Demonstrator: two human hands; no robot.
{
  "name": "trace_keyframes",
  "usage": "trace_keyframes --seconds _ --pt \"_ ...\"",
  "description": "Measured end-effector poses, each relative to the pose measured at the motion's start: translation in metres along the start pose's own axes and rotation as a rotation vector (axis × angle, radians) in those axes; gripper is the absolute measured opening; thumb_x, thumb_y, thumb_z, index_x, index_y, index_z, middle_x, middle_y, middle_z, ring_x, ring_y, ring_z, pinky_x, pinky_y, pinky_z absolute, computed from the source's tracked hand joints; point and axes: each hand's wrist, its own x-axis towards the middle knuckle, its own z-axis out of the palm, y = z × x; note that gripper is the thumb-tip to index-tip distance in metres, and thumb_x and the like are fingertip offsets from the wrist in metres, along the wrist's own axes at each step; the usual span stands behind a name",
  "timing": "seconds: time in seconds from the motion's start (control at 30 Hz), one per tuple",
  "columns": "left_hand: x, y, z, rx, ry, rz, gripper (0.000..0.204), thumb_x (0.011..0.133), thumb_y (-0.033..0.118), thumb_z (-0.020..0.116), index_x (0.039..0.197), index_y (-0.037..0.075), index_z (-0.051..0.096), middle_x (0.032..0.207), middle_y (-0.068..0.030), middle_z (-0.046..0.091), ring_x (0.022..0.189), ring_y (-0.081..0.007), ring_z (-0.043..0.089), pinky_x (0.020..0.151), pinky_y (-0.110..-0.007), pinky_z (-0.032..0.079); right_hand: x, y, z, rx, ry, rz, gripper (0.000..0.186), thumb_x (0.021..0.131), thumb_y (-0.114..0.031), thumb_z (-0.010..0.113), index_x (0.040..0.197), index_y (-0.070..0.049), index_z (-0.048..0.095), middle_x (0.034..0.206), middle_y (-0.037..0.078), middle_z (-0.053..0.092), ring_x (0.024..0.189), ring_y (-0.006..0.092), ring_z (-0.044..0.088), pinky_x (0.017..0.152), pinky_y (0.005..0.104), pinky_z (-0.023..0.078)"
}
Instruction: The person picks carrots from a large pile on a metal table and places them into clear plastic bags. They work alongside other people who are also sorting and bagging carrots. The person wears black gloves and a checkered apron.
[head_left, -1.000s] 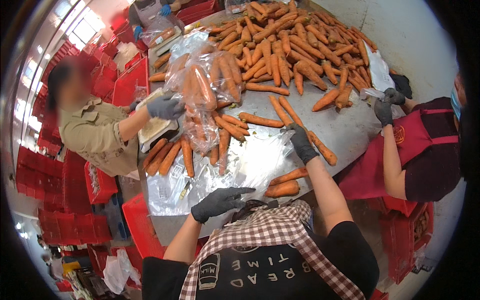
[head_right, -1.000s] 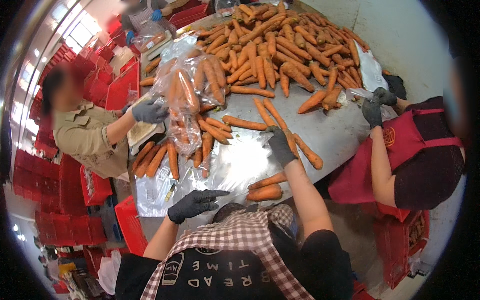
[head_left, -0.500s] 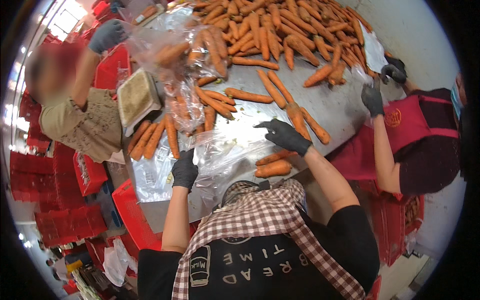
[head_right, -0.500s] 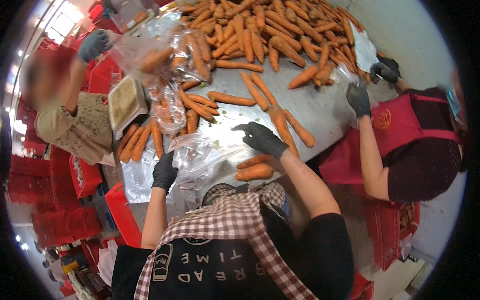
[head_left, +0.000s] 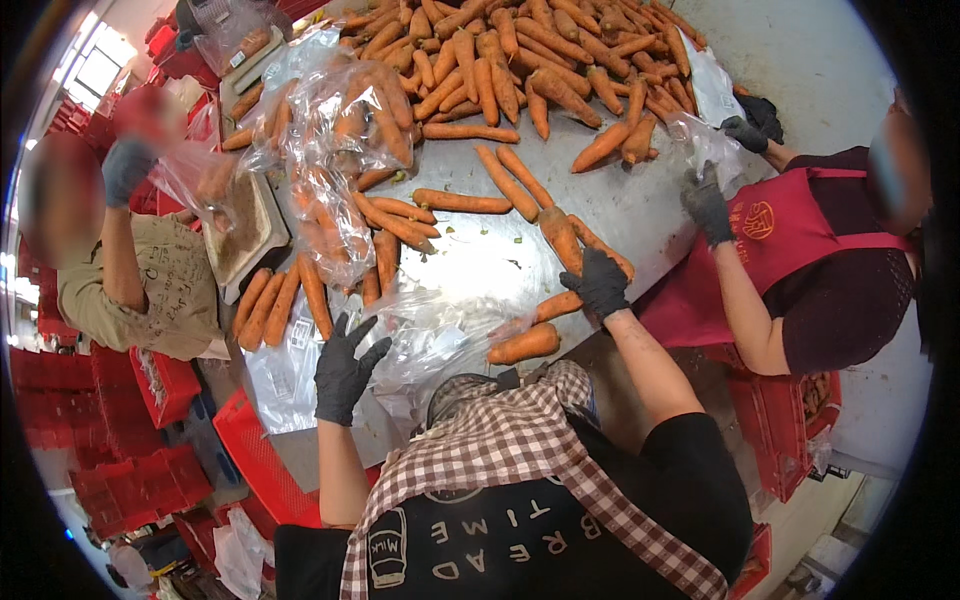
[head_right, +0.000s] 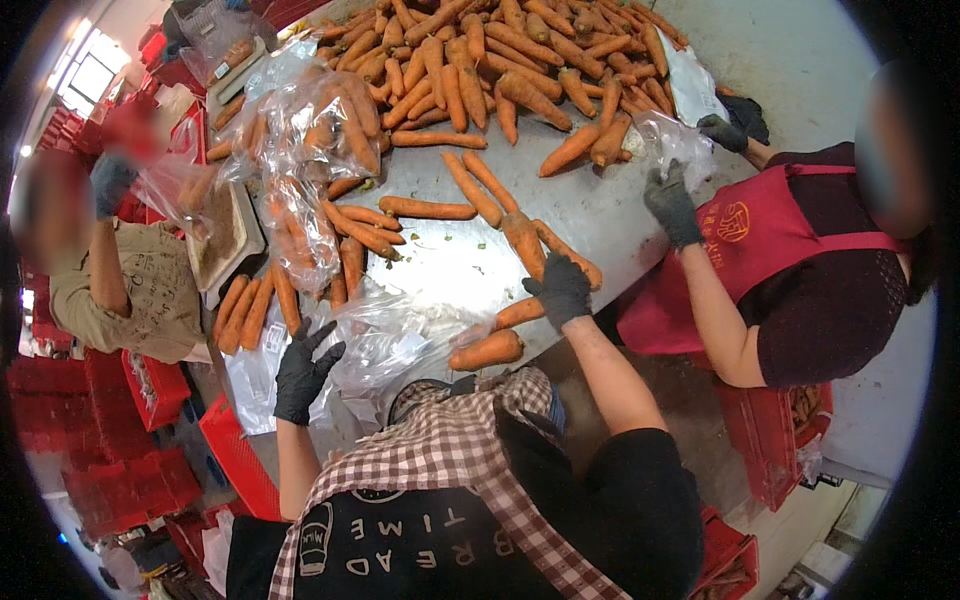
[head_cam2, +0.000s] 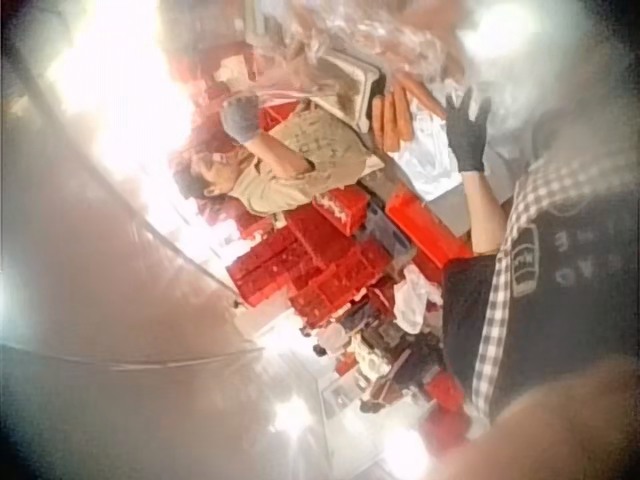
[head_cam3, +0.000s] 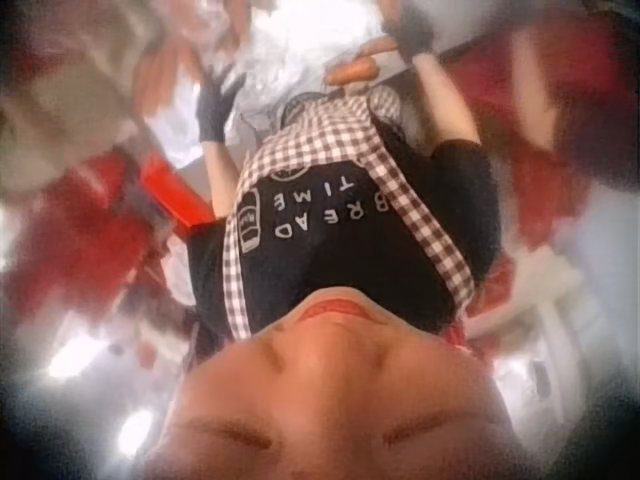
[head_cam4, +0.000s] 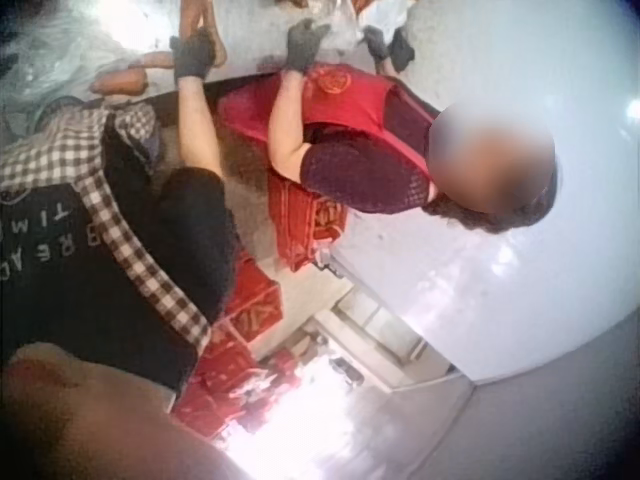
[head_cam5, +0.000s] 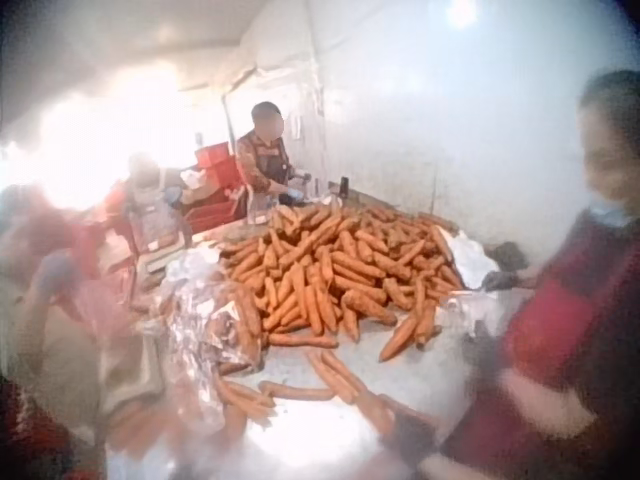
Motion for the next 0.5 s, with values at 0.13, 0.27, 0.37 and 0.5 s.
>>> trace_keyframes --seconds 0.13,0.27,0.37,0.5 --pt "0.007 0.03 -0.002 -0.147 0.292 0.28 0.04 0.074 0.03 0.067 0.109 0.011 0.06 0.125 -0.019 0.044 0.114 -0.0331 0.043 0.094 -0.04 0.035 0.013 -0.004 0.008 0.089 -0.049 0.125 0.038 0.071 -0.024 0.064 0.099 0.001 0.052 0.082 0.018 0.058 0.08 0.0293 0.059 0.07 0.0381 0.046" --pt "0.009 0.048 -0.013 -0.027 0.36 0.39 0.034 0.075 0.018 0.067 0.107 0.008 0.06 0.12 -0.0153 0.049 0.113 -0.0306 0.043 0.094 -0.038 0.035 0.004 -0.037 -0.063 0.713 -0.128 0.079 0.04 0.074 -0.016 0.063 0.107 0.001 0.049 0.085 0.013 0.058 0.079 0.0218 0.058 0.069 0.0308 0.045" --pt "0.018 0.054 -0.008 -0.421 0.274 0.31 0.033 0.077 0.011 0.064 0.109 0.007 0.057 0.118 -0.0125 0.05 0.111 -0.0249 0.045 0.091 -0.036 0.038 -0.005 -0.044 -0.067 0.55 0.295 -0.177 0.042 0.073 -0.016 0.065 0.108 0.0 0.048 0.089 0.012 0.058 0.08 0.0234 0.058 0.069 0.0306 0.045" --pt "0.045 0.091 0.036 -1.254 -0.17 0.174 0.048 0.08 0.005 0.06 0.124 0.005 0.04 0.116 -0.0087 0.048 0.109 -0.0164 0.045 0.089 -0.03 0.042 -0.015 -0.092 -0.09 0.642 0.277 -0.187 0.044 0.069 -0.023 0.072 0.099 -0.003 0.047 0.089 0.01 0.058 0.079 0.0214 0.059 0.07 0.0309 0.047"
